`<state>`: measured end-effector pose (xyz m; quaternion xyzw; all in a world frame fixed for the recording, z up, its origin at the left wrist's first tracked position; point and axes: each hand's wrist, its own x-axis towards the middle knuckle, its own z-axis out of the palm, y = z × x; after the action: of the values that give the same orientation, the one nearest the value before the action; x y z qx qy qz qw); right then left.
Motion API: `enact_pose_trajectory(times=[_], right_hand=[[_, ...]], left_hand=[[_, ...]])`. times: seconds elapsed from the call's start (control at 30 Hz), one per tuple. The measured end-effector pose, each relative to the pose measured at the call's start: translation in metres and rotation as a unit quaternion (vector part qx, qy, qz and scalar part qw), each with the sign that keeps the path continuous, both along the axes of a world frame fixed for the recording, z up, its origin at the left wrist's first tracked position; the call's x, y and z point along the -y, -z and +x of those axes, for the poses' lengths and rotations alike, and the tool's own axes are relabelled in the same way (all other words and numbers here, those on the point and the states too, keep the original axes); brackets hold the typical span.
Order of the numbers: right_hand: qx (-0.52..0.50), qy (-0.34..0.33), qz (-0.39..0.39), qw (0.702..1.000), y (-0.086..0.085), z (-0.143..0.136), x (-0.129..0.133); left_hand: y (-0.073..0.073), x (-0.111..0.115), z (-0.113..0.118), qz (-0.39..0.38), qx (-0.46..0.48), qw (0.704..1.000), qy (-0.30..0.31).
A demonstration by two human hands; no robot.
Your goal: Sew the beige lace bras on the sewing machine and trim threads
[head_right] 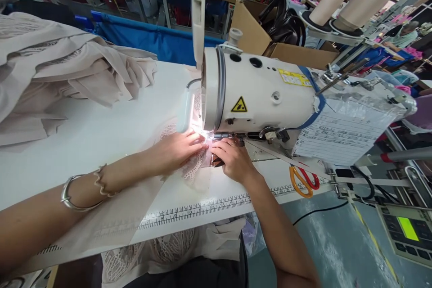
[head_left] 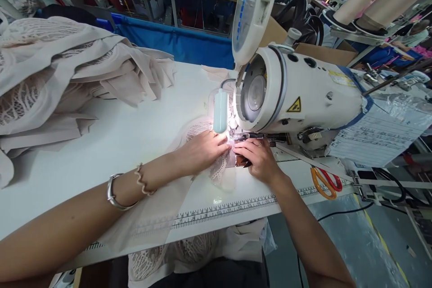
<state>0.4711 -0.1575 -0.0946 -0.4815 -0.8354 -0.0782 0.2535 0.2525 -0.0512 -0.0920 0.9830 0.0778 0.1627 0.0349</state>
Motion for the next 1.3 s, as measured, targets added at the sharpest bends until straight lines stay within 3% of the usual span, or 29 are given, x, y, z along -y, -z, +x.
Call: enact_pose_trajectory(times=[0.27,0.6,0.83,1.13,1.3], right_hand=[[0.003,-0.010,0.004,1.000,-0.001,-0.002,0.000],[0.006,-0.009,-0.003,1.000,-0.001,-0.001,0.000],[0.014,-0.005,0.012,1.000,-0.002,-0.002,0.000],[0.012,-0.002,0.003,1.000,-0.001,0.000,0.000],[0.002,0.004,0.008,1.000,-0.001,0.000,0.001]], left_hand=[[-0.001,0.000,0.001,0.005,0.029,0.999,0.023],[-0.003,0.008,0.001,0.050,0.010,0.998,-0.039],[-0.003,0.011,0.002,0.021,0.022,0.999,-0.034],[-0.002,0.014,0.001,0.069,0.013,0.996,-0.059],[0.010,0.023,0.008,0.053,0.014,0.998,0.031]])
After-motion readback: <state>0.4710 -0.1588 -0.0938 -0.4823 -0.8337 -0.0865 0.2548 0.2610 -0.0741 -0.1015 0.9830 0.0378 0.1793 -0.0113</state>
